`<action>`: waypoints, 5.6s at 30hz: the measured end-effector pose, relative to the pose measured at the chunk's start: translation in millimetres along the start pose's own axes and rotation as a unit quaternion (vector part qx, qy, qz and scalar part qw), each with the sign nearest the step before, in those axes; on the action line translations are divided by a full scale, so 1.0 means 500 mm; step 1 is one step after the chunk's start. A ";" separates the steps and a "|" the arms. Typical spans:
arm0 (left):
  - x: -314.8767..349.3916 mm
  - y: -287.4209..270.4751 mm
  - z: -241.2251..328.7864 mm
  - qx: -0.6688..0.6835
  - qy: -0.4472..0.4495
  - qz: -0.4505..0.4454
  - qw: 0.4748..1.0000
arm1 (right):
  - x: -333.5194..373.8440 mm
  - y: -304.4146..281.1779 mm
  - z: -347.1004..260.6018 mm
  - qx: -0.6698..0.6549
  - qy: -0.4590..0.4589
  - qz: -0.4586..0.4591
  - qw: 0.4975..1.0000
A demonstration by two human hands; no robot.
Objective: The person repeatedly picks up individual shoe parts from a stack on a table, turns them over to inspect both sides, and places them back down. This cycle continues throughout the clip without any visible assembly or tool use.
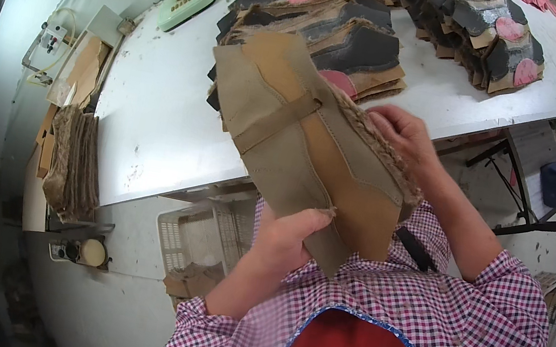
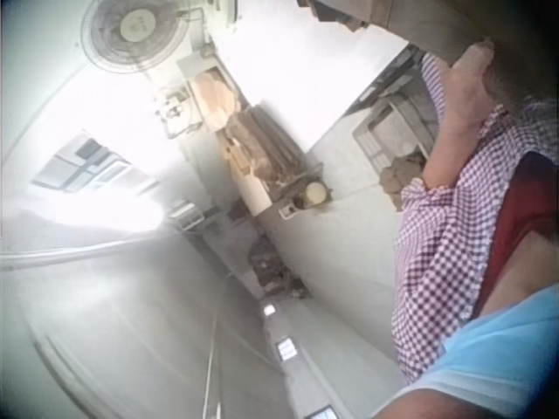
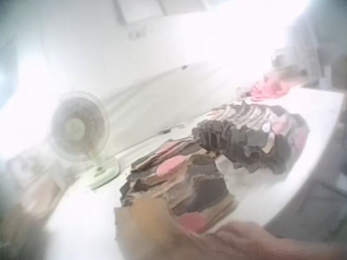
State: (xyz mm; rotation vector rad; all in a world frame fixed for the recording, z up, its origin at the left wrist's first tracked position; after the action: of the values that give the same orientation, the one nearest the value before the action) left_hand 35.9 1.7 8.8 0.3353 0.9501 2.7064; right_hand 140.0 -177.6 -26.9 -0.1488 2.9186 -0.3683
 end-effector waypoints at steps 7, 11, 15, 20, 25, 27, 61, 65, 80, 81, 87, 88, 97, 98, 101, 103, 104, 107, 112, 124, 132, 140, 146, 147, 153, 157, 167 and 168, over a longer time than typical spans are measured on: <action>-0.007 -0.010 -0.001 -0.013 0.060 0.032 0.998 | 0.115 -0.075 -0.238 0.217 -0.286 0.095 0.929; -0.005 -0.002 0.011 -0.228 0.110 0.027 0.967 | 0.154 -0.022 -0.242 0.303 -0.289 0.079 0.905; -0.001 -0.008 0.001 -0.084 0.065 0.025 0.994 | 0.146 -0.025 -0.229 0.203 -0.228 0.019 0.952; 0.004 -0.011 0.003 -0.050 0.058 0.022 0.997 | 0.144 -0.032 -0.218 0.125 -0.144 -0.057 0.980; 0.002 -0.022 -0.008 -0.082 0.074 0.023 0.994 | 0.157 -0.028 -0.209 0.118 -0.142 -0.053 0.981; 0.002 -0.023 -0.009 -0.122 0.083 0.016 0.989 | 0.164 -0.025 -0.207 0.118 -0.147 -0.040 0.981; 0.001 0.006 -0.024 -0.264 0.110 0.055 0.957 | 0.148 -0.018 -0.238 0.108 -0.276 0.028 0.955; -0.006 0.009 -0.015 -0.293 0.127 0.033 0.947 | 0.144 -0.016 -0.232 0.047 -0.228 0.042 0.972; 0.001 0.024 -0.062 -0.288 0.058 0.015 0.956 | 0.134 -0.027 -0.246 -0.011 -0.217 0.079 0.973; 0.000 0.026 -0.067 -0.286 0.053 0.015 0.957 | 0.131 -0.030 -0.247 -0.020 -0.212 0.084 0.973; -0.004 0.027 -0.090 -0.300 0.041 0.000 0.953 | 0.104 -0.032 -0.235 -0.167 -0.123 0.087 0.974; -0.005 0.028 -0.096 -0.298 0.038 -0.009 0.954 | 0.098 -0.037 -0.238 -0.175 -0.123 0.098 0.972; -0.007 0.007 -0.125 -0.262 -0.022 -0.014 0.965 | 0.030 -0.064 -0.271 -0.246 -0.154 0.130 0.948; -0.006 0.003 -0.126 -0.261 -0.028 -0.009 0.965 | 0.024 -0.059 -0.270 -0.250 -0.154 0.122 0.948; -0.012 -0.028 -0.138 -0.219 -0.046 -0.034 0.974 | 0.012 -0.049 -0.267 -0.239 -0.172 0.101 0.950; -0.007 -0.050 -0.137 -0.186 -0.090 -0.012 0.978 | 0.008 -0.041 -0.278 -0.204 -0.209 0.090 0.952; -0.004 -0.062 -0.135 -0.170 -0.112 0.000 0.979 | 0.001 -0.039 -0.283 -0.179 -0.226 0.083 0.954; 0.013 -0.128 -0.113 -0.121 -0.032 -0.001 0.992 | -0.025 -0.019 -0.280 -0.168 -0.232 0.057 0.956; 0.044 -0.226 0.032 -0.150 0.182 0.123 0.964 | -0.089 0.066 -0.195 -0.040 -0.198 -0.082 0.976; 0.013 -0.215 0.223 -0.442 0.384 0.140 0.798 | -0.228 0.229 -0.001 0.431 -0.342 -0.050 0.833; -0.111 -0.182 0.136 -0.826 0.253 0.020 0.504 | -0.313 0.009 0.038 -0.382 -0.029 -0.074 0.921; -0.149 -0.184 -0.004 -0.826 0.157 0.005 0.542 | -0.121 0.019 -0.143 0.172 -0.140 -0.180 0.958; -0.163 -0.155 -0.028 -0.789 0.249 0.002 0.562 | -0.055 0.209 -0.102 0.379 -0.259 -0.190 0.868; -0.152 -0.172 -0.023 -0.777 0.237 -0.004 0.584 | -0.053 0.209 -0.084 0.374 -0.242 -0.195 0.874; -0.100 -0.228 0.016 -0.706 0.296 0.009 0.644 | -0.035 0.157 -0.043 0.402 -0.226 -0.244 0.853; -0.104 -0.212 0.014 -0.699 0.299 0.010 0.650 | -0.033 0.238 -0.109 0.445 -0.257 -0.211 0.831; -0.079 -0.235 0.026 -0.642 0.491 0.030 0.589 | -0.082 0.254 -0.040 0.169 -0.047 -0.236 0.956; -0.081 -0.233 0.027 -0.638 0.500 0.030 0.585 | -0.083 0.250 -0.035 0.139 -0.007 -0.243 0.960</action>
State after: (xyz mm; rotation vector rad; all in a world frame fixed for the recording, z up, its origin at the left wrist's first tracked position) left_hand 96.9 84.9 -60.5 -1.5146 -1.1072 2.6276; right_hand 167.4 -47.8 -34.7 -0.8228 2.7446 -0.8398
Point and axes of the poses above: each hand's wrist, its own x-axis away from the middle knuckle, its own y-axis out of the palm, z = x × y, the point moved 6 cm from there along -x, towards the middle knuckle, and after that the axes turned 2 degrees about -y, right-handed, at the moved point
